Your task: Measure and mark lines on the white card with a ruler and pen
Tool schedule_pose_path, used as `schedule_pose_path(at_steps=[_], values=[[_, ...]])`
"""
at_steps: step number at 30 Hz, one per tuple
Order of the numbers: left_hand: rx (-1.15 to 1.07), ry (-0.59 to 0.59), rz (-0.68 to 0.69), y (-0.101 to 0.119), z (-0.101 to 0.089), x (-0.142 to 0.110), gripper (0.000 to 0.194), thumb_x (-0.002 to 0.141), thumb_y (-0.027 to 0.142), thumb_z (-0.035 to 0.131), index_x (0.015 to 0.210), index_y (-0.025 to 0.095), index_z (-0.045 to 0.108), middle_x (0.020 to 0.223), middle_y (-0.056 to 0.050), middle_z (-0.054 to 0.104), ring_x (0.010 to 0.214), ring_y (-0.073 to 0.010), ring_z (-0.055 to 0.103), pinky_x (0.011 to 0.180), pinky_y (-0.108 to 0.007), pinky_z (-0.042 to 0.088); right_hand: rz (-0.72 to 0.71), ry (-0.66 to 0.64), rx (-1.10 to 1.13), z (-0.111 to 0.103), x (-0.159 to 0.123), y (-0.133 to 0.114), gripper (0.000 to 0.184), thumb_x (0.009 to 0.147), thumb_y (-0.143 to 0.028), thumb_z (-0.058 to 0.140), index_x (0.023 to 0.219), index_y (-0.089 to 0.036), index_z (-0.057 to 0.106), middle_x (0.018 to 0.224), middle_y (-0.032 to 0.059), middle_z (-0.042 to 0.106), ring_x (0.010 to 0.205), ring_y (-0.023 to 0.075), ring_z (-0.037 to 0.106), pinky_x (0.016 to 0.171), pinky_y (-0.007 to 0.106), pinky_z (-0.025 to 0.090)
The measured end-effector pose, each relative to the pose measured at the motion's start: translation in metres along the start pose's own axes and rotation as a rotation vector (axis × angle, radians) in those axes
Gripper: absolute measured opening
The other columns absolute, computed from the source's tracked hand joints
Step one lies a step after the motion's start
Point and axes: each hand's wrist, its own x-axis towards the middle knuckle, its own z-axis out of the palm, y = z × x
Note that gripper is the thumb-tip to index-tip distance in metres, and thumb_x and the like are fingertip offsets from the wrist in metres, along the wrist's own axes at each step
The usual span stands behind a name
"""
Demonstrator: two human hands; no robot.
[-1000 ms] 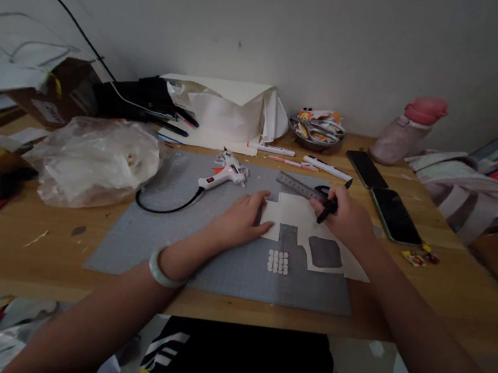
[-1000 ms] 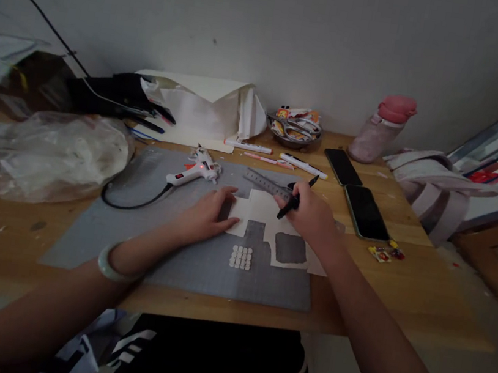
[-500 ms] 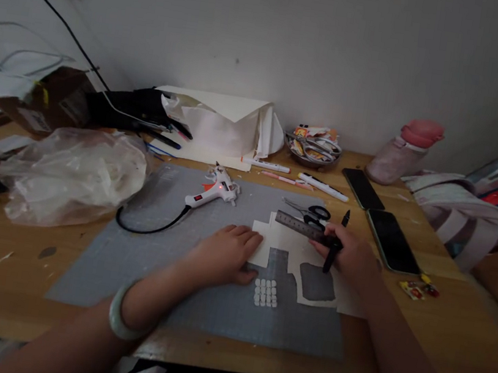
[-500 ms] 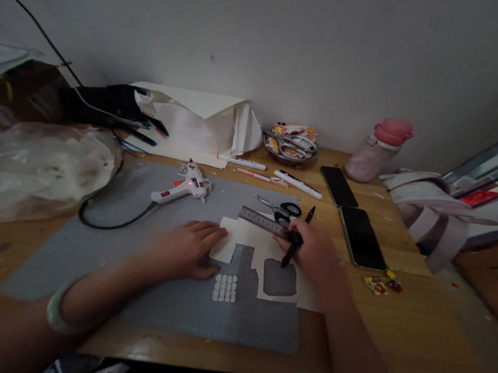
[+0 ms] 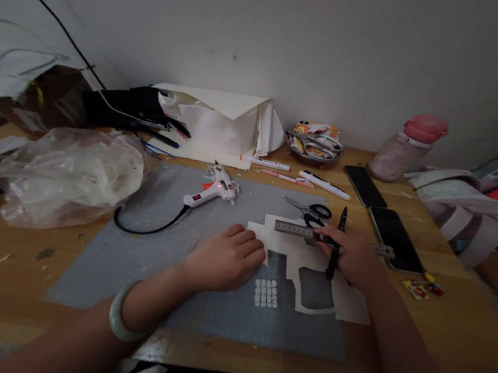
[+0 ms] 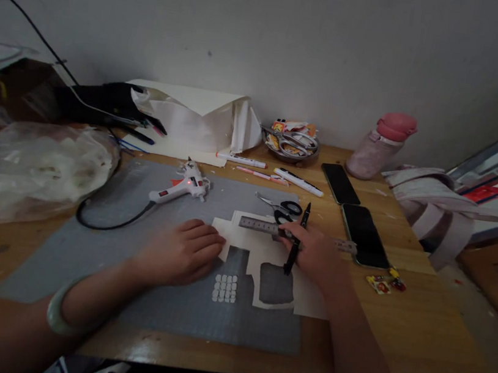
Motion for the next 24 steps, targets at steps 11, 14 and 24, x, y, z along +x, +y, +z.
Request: schedule_pose_path(at_steps=[11,14,24], values=[[-0.069,-0.198,0.095,0.012,-0.004,-0.002,0.014,0.080,0.029,0.053,0.077,0.016,0.059,0.075,-0.005,0.065,0.063,-0.0195,0.060,0.058,-0.033,0.046,-0.179,-0.219,0.065,0.004,-0.003,-0.011,0.019,0.086,-0.018,0.058,0.101,-0.022,0.069,0.101,0.0072,0.071,0.090,0.0213,0.067,0.081,0.035,0.054],[-0.031,-0.140,0.102,0.012,0.001,-0.003,0.018,0.087,0.028,0.050,0.079,0.016,0.059,0.073,-0.004,0.065,0.061,-0.0181,0.061,0.056,-0.031,0.046,-0.198,-0.243,-0.005,0.007,-0.003,-0.015,0.019,0.086,-0.020,0.059,0.101,-0.021,0.070,0.102,0.0099,0.070,0.092,0.0239,0.066,0.082,0.040,0.054],[0.087,-0.094,0.132,0.019,0.004,-0.006,0.024,0.091,0.017,0.047,0.112,0.013,0.060,0.107,-0.009,0.068,0.062,-0.0139,0.060,0.056,-0.030,0.046,-0.254,-0.171,0.003,0.013,-0.002,-0.008,0.019,0.086,-0.019,0.058,0.098,-0.024,0.072,0.111,0.0095,0.071,0.094,0.0248,0.067,0.083,0.045,0.056]])
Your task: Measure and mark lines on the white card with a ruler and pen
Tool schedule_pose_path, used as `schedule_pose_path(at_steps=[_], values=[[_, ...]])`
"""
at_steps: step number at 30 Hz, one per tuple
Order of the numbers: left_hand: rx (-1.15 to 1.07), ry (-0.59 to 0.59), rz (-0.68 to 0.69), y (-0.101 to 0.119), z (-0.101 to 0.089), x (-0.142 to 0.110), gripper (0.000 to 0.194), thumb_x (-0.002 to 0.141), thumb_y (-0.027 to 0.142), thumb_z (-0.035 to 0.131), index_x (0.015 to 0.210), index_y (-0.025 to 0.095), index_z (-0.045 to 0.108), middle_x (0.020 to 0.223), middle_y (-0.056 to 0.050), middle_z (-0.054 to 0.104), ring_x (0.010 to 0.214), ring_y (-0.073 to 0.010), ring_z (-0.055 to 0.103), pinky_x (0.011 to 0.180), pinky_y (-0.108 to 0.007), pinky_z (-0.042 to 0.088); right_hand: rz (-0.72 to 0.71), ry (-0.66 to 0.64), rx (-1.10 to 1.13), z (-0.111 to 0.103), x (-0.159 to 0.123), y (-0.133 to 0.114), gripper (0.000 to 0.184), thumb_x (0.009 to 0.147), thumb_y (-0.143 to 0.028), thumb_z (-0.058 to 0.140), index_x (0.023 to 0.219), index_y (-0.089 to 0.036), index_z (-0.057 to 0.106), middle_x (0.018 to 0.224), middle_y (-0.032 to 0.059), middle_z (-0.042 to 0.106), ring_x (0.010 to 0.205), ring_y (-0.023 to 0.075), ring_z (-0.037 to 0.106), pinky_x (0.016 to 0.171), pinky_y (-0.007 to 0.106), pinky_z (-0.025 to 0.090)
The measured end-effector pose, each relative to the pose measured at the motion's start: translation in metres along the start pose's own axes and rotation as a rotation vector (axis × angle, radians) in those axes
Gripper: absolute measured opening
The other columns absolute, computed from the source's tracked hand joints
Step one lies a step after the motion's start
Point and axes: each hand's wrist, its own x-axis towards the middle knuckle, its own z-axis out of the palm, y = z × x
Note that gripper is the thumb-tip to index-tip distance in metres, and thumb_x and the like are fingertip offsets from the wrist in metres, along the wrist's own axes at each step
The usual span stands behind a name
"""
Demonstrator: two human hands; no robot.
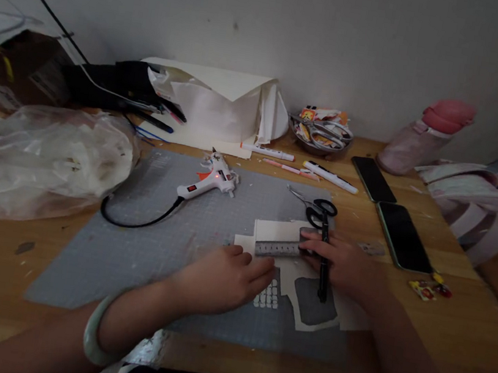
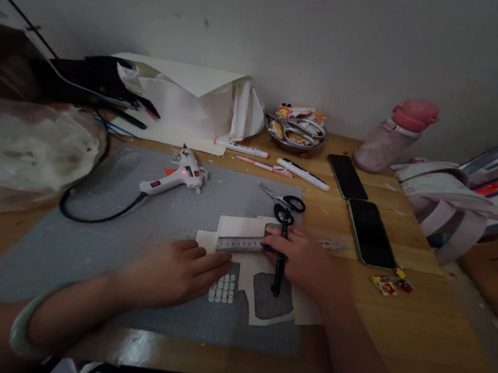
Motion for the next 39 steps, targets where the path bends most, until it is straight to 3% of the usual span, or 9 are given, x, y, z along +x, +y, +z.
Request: schedule_pose_path(at_steps=[7,25,29,33,39], values=[[0.018,-0.004,-0.106,0.005,0.012,0.001,0.036,0.095,0.026,0.043,0.122,0.008,0.059,0.135,-0.012,0.056,0.089,-0.0200,0.059,0.066,-0.033,0.045,0.023,-0.003,0.007,0.002,0.000,0.001,0.019,0.087,-0.021,0.058,0.099,-0.026,0.072,0.113,0.0068,0.071,0.098,0.0245,0.067,0.086,0.045,0.056],[0.033,-0.047,-0.100,0.006,0.015,0.002,0.036,0.096,0.025,0.040,0.121,0.009,0.061,0.139,-0.012,0.053,0.092,-0.0209,0.057,0.070,-0.035,0.041,0.020,-0.047,-0.023,0.003,-0.001,0.002,0.020,0.088,-0.021,0.058,0.101,-0.025,0.073,0.114,0.0075,0.070,0.097,0.0268,0.066,0.083,0.046,0.056],[0.016,-0.046,-0.113,0.006,0.013,0.002,0.036,0.095,0.025,0.045,0.126,0.011,0.057,0.138,-0.011,0.054,0.091,-0.0210,0.057,0.072,-0.034,0.040,0.061,-0.076,-0.034,0.003,-0.001,0.000,0.023,0.087,-0.019,0.060,0.104,-0.028,0.071,0.116,0.0054,0.069,0.098,0.0249,0.065,0.083,0.044,0.056],[-0.008,-0.050,-0.127,0.006,0.012,0.002,0.039,0.093,0.026,0.050,0.131,0.016,0.053,0.138,-0.009,0.054,0.092,-0.0214,0.058,0.074,-0.034,0.040,0.092,-0.098,-0.021,0.003,0.000,-0.003,0.025,0.086,-0.016,0.060,0.107,-0.025,0.071,0.113,0.0095,0.069,0.096,0.0256,0.064,0.080,0.042,0.057],[0.012,-0.065,-0.125,0.008,0.015,0.000,0.038,0.096,0.026,0.044,0.130,0.014,0.054,0.140,-0.009,0.052,0.094,-0.0205,0.056,0.076,-0.034,0.039,0.100,-0.080,-0.012,0.003,0.001,-0.005,0.026,0.085,-0.017,0.061,0.104,-0.029,0.072,0.106,0.0074,0.069,0.091,0.0245,0.064,0.076,0.039,0.057]])
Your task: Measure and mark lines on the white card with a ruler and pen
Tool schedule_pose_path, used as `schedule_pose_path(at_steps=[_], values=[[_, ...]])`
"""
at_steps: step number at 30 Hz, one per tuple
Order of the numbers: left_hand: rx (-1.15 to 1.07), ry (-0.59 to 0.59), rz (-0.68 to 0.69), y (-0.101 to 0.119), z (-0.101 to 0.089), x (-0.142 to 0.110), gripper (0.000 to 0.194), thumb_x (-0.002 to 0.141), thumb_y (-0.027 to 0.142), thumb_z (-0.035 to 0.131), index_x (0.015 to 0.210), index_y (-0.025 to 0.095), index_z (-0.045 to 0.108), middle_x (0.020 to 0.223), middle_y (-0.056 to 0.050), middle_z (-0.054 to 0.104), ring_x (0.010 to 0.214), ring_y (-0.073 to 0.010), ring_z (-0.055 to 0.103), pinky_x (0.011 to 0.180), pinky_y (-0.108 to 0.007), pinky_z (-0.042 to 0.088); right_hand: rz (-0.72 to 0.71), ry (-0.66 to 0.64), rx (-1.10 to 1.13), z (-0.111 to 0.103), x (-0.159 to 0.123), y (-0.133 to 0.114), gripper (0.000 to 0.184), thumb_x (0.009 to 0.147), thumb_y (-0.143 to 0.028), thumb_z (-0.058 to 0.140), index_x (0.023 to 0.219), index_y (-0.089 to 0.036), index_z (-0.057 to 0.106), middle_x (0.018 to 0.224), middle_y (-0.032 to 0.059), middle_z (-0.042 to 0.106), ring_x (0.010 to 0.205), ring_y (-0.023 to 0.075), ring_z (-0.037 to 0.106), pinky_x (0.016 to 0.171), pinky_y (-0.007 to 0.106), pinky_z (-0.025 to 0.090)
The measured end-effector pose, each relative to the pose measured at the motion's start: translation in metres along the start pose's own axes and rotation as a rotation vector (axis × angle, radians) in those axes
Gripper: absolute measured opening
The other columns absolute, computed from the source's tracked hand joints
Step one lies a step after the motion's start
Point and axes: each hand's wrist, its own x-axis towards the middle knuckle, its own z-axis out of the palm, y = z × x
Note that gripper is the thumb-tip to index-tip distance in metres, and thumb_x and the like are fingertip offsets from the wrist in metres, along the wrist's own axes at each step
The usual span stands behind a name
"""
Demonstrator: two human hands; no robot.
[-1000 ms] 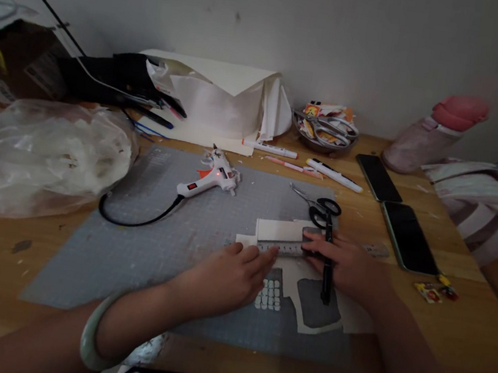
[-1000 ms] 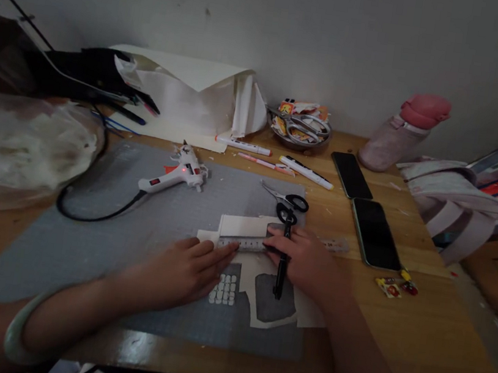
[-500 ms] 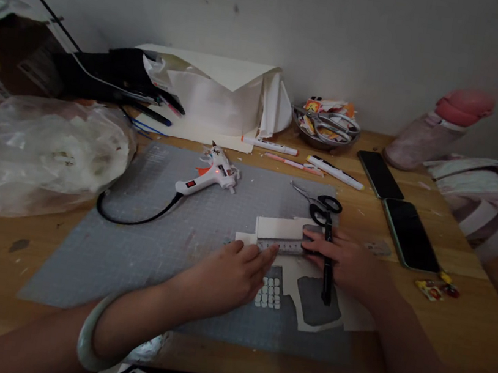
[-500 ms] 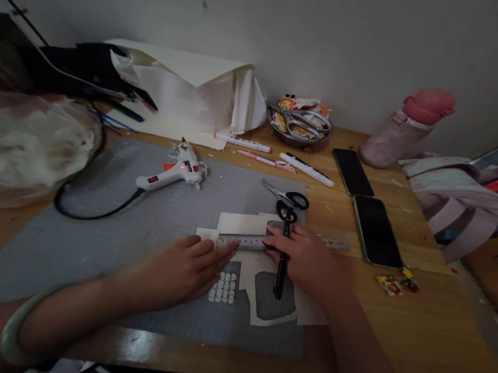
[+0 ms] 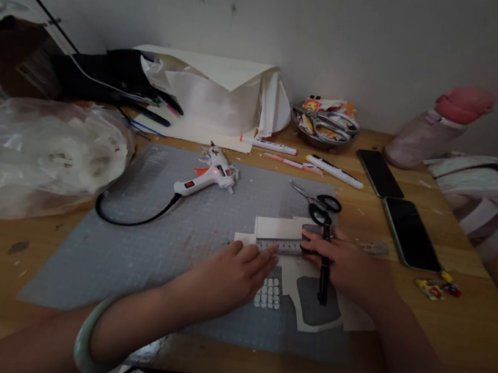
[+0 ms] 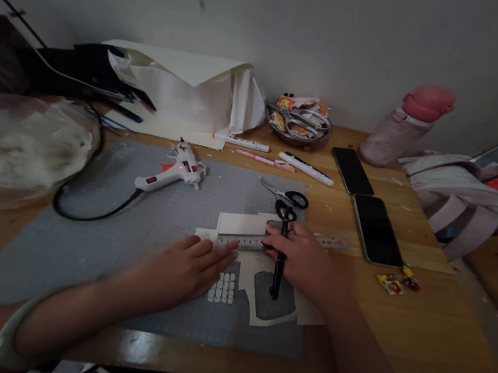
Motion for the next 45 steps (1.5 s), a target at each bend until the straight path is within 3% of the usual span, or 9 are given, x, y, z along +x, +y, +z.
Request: schedule_pose_path(at_steps=[12,26,36,45], values=[[0.082,0.010,0.009,0.002,0.002,-0.001,0.031,0.096,0.029,0.045,0.115,0.016,0.065,0.142,-0.007,0.050,0.090,-0.0201,0.052,0.072,-0.036,0.035,0.000,0.021,0.018,-0.001,0.000,0.002,0.022,0.087,-0.020,0.059,0.103,-0.027,0.072,0.107,0.0071,0.068,0.092,0.0222,0.065,0.081,0.038,0.057],[0.067,0.041,0.007,0.001,0.005,-0.002,0.029,0.096,0.029,0.046,0.111,0.016,0.067,0.139,-0.007,0.053,0.090,-0.0211,0.051,0.070,-0.036,0.036,0.019,-0.025,-0.012,-0.003,0.001,0.000,0.021,0.086,-0.021,0.061,0.105,-0.024,0.071,0.112,0.0090,0.068,0.093,0.0228,0.065,0.082,0.039,0.056],[0.029,0.044,0.020,-0.002,0.003,-0.002,0.032,0.094,0.021,0.047,0.122,0.012,0.058,0.138,-0.010,0.054,0.095,-0.0210,0.054,0.076,-0.035,0.039,0.015,-0.036,-0.048,-0.001,-0.002,-0.003,0.026,0.087,-0.018,0.059,0.111,-0.024,0.069,0.116,0.0090,0.068,0.099,0.0239,0.064,0.085,0.041,0.056],[-0.088,0.038,-0.005,-0.003,0.002,0.000,0.021,0.092,0.020,0.048,0.110,0.013,0.057,0.131,-0.012,0.058,0.097,-0.0220,0.059,0.080,-0.035,0.042,0.063,-0.042,-0.089,-0.004,0.000,-0.008,0.026,0.086,-0.018,0.061,0.109,-0.024,0.071,0.110,0.0097,0.069,0.095,0.0230,0.065,0.082,0.039,0.057]])
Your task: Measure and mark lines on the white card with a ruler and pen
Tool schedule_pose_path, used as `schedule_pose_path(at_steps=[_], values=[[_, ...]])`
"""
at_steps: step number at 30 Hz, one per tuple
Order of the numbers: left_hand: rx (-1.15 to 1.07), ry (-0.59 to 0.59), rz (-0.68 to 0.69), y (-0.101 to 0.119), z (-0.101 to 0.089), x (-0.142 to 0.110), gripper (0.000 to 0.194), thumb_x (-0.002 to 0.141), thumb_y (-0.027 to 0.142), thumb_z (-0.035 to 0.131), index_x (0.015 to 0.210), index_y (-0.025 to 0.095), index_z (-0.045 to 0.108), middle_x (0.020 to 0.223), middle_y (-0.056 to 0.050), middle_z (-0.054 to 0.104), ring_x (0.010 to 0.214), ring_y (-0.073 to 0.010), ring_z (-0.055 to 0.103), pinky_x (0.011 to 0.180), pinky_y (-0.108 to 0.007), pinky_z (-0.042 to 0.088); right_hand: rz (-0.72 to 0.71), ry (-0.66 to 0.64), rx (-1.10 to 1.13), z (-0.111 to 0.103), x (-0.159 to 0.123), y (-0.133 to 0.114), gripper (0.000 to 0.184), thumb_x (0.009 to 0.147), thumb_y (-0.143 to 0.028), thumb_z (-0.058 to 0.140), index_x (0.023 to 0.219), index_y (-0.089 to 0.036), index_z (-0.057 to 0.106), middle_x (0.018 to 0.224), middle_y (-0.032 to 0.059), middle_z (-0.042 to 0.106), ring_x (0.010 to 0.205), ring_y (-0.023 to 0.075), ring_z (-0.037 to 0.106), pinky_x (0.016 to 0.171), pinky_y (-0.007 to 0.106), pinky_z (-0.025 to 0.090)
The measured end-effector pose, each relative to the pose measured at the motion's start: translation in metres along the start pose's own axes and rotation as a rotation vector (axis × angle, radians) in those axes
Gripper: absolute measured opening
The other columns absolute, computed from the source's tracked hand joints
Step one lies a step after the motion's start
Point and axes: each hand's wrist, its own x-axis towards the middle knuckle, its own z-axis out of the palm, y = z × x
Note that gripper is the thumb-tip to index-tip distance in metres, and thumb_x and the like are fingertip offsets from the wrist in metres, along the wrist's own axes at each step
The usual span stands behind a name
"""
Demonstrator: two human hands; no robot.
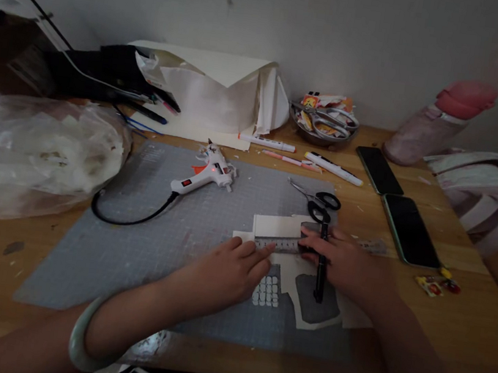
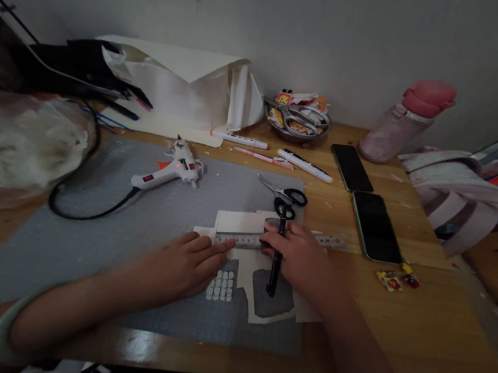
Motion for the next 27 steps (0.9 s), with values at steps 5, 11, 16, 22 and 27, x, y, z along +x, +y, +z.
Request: schedule_pose_path(at_steps=[5,11,16,22,27], values=[[0.002,-0.009,-0.014,0.0014,-0.0023,0.0013,0.026,0.092,0.019,0.047,0.115,0.010,0.055,0.127,-0.014,0.060,0.095,-0.0222,0.060,0.080,-0.035,0.043,0.014,-0.003,0.022,-0.0020,0.0007,-0.0023,0.026,0.086,-0.017,0.061,0.109,-0.026,0.070,0.112,0.0082,0.069,0.096,0.0220,0.065,0.084,0.039,0.056],[-0.020,-0.024,-0.013,0.0031,-0.0040,0.0029,0.025,0.091,0.019,0.046,0.112,0.010,0.056,0.128,-0.014,0.060,0.096,-0.0228,0.061,0.079,-0.035,0.044,0.056,-0.009,0.046,-0.0026,0.0003,-0.0037,0.026,0.087,-0.020,0.059,0.108,-0.028,0.071,0.107,0.0095,0.069,0.094,0.0244,0.065,0.078,0.040,0.057],[-0.019,-0.026,-0.027,0.0035,-0.0063,0.0051,0.022,0.091,0.020,0.047,0.109,0.011,0.056,0.128,-0.013,0.060,0.094,-0.0230,0.061,0.078,-0.035,0.045,0.032,-0.019,0.025,-0.0012,0.0009,-0.0032,0.026,0.087,-0.017,0.057,0.107,-0.026,0.071,0.105,0.0095,0.070,0.094,0.0251,0.064,0.080,0.042,0.056],[-0.008,-0.051,-0.025,0.0047,-0.0086,0.0061,0.020,0.090,0.021,0.048,0.106,0.012,0.058,0.127,-0.014,0.061,0.093,-0.0232,0.062,0.078,-0.036,0.046,0.026,-0.052,-0.025,-0.0046,0.0021,-0.0065,0.024,0.086,-0.017,0.060,0.106,-0.021,0.072,0.104,0.0115,0.070,0.094,0.0249,0.064,0.080,0.041,0.055],[0.000,-0.052,-0.020,0.0055,-0.0082,0.0056,0.020,0.091,0.022,0.047,0.105,0.013,0.058,0.128,-0.013,0.060,0.093,-0.0233,0.062,0.078,-0.036,0.046,0.024,-0.008,0.002,-0.0026,0.0007,-0.0070,0.019,0.087,-0.019,0.059,0.098,-0.024,0.073,0.105,0.0103,0.068,0.099,0.0255,0.062,0.083,0.042,0.054]])
